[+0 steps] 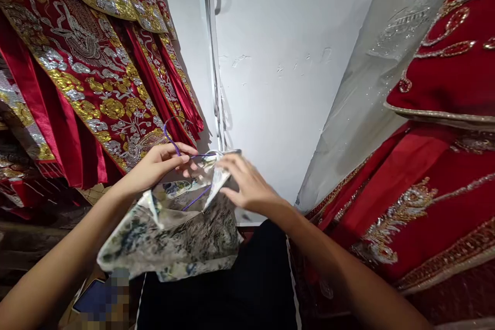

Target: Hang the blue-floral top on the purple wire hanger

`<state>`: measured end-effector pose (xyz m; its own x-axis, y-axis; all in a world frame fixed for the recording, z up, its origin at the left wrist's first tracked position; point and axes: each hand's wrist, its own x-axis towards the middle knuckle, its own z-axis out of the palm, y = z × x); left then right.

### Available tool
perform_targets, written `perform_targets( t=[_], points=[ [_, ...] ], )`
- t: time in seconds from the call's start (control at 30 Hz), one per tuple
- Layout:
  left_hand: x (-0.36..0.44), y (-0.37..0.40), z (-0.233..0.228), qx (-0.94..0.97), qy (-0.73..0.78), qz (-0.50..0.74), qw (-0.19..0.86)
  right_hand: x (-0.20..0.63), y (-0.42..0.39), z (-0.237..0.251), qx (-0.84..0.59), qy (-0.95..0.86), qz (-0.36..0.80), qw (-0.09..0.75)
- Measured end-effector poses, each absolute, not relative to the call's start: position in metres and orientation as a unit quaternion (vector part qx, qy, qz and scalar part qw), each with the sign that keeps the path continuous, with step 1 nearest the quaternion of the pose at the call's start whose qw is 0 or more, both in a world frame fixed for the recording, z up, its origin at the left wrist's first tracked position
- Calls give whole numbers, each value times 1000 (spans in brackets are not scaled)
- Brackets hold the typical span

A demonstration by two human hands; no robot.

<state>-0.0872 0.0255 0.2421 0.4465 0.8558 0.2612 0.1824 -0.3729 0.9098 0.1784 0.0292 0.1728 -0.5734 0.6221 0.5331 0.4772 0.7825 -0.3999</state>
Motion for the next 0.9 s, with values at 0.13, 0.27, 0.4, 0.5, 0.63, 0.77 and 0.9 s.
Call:
perform_targets(
  t=[0.13,0.27,0.4,0.5,0.63,0.77,0.9],
  points=[
    [-81,4,253,724,318,385,476,181,47,154,-377,-850,-62,362],
    [-82,4,251,720,298,400,483,183,51,159,-326,-871,-144,337],
    [-106,31,246,719,298,442,445,195,80,186,-301,-871,-189,340],
    [-134,44,244,735,338,515,282,202,112,208,-315,-851,-214,362],
    [-144,29,225,726,436,532,-26,198,137,229,-396,-798,-227,393],
    [-113,15,172,665,443,595,-89,185,137,232,-450,-758,-222,418],
    [-84,38,127,622,476,618,65,182,135,230,-485,-729,-219,430]
  ],
)
